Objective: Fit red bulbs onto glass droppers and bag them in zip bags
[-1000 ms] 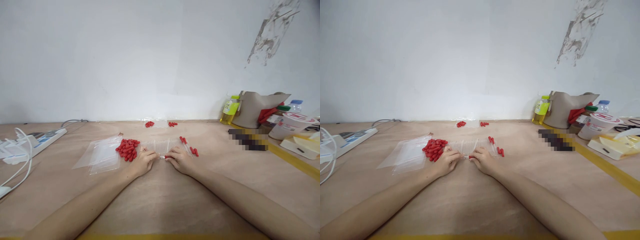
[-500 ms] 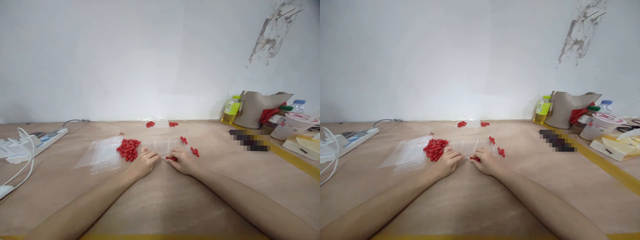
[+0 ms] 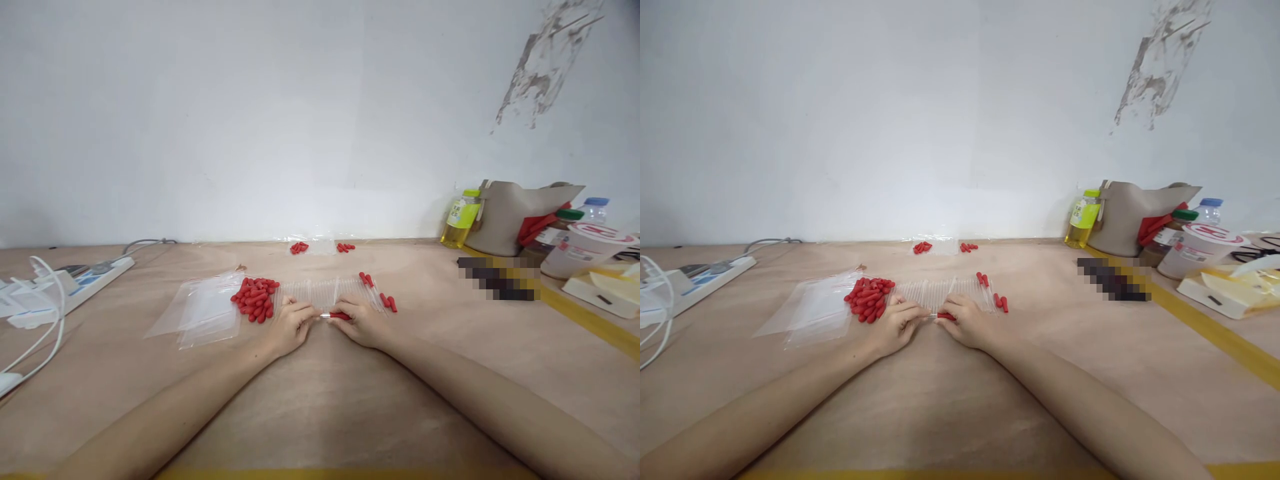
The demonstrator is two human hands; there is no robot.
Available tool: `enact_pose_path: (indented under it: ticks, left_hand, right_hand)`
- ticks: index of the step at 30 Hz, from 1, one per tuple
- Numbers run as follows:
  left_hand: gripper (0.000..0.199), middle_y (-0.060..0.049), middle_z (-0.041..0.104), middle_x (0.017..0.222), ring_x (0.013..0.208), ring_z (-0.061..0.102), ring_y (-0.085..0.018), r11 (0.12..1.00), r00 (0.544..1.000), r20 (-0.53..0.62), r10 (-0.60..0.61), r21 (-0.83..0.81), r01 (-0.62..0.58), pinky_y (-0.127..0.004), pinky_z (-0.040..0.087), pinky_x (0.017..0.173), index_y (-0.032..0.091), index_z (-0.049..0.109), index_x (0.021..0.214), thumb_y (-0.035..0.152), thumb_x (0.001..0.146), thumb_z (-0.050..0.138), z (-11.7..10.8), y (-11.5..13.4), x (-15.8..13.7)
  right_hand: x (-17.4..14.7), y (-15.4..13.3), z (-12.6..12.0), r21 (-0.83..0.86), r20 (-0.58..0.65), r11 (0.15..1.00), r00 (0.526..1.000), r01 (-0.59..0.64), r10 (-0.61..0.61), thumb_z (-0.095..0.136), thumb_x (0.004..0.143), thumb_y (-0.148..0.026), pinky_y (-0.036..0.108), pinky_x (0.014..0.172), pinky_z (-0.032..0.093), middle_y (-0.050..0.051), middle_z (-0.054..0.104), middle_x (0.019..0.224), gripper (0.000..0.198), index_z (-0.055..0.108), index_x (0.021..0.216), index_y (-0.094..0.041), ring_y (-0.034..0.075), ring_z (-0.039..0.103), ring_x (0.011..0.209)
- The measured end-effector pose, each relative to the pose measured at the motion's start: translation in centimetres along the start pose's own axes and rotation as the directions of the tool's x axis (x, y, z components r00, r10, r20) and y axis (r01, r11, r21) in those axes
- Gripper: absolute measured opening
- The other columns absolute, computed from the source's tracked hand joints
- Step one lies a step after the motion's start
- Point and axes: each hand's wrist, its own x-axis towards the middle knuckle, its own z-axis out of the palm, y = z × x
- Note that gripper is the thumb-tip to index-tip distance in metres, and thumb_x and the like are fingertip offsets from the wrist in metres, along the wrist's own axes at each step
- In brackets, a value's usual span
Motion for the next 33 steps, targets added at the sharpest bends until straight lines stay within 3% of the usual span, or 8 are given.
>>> enact_pose_path:
  ticks: [8, 20, 25, 33]
  left_hand:
    - [0.018, -0.001, 0.067, 0.081, 0.071, 0.059, -0.013, 0.998, 0.999, -0.047, -0.007, 0.068, 0.01, -0.035, 0.027, 0.085, 0.02, 0.06, 0.094, 0.029, 0.087, 0.047, -0.3, -0.8, -0.3]
    - [0.02, 0.001, 0.066, 0.07, 0.063, 0.057, -0.011, 0.996, 0.997, -0.053, 0.052, 0.077, -0.048, -0.034, 0.029, 0.082, 0.02, 0.062, 0.084, 0.025, 0.088, 0.043, 0.0, -0.3, -0.6]
    - [0.021, 0.001, 0.063, 0.065, 0.063, 0.056, -0.012, 0.993, 0.997, -0.034, 0.074, 0.092, -0.071, -0.034, 0.031, 0.08, 0.019, 0.063, 0.083, 0.024, 0.088, 0.043, 0.1, -0.3, -0.5]
    - [0.02, 0.001, 0.066, 0.068, 0.063, 0.057, -0.012, 0.995, 0.997, -0.038, 0.06, 0.077, -0.057, -0.036, 0.029, 0.083, 0.02, 0.063, 0.085, 0.025, 0.088, 0.044, 0.0, -0.8, -0.4]
  right_hand:
    - [-0.6, 0.6, -0.5, 0.086, -0.014, 0.995, 0.999, -0.051, 0.052, 0.052, 0.081, -0.024, 0.025, 0.068, 0.044, 0.004, 0.059, 0.082, 0.013, 0.06, 0.09, -0.018, 0.013, 0.054, 0.076]
    - [-0.6, 0.7, -0.2, -0.015, -0.075, 0.998, 0.995, 0.063, -0.063, 0.049, 0.082, -0.024, 0.03, 0.07, 0.044, 0.006, 0.059, 0.077, 0.012, 0.057, 0.086, -0.017, 0.016, 0.052, 0.075]
    - [-0.3, 0.9, 0.1, 0.003, -0.043, 0.993, 0.993, 0.114, -0.114, 0.05, 0.082, -0.028, 0.03, 0.07, 0.043, 0.005, 0.06, 0.07, 0.013, 0.058, 0.081, -0.017, 0.015, 0.053, 0.069]
    - [-0.3, 1.2, -0.4, 0.145, -0.016, 0.989, 0.999, 0.03, -0.028, 0.056, 0.079, -0.028, 0.031, 0.075, 0.042, 0.002, 0.065, 0.072, 0.012, 0.063, 0.082, -0.019, 0.014, 0.056, 0.071]
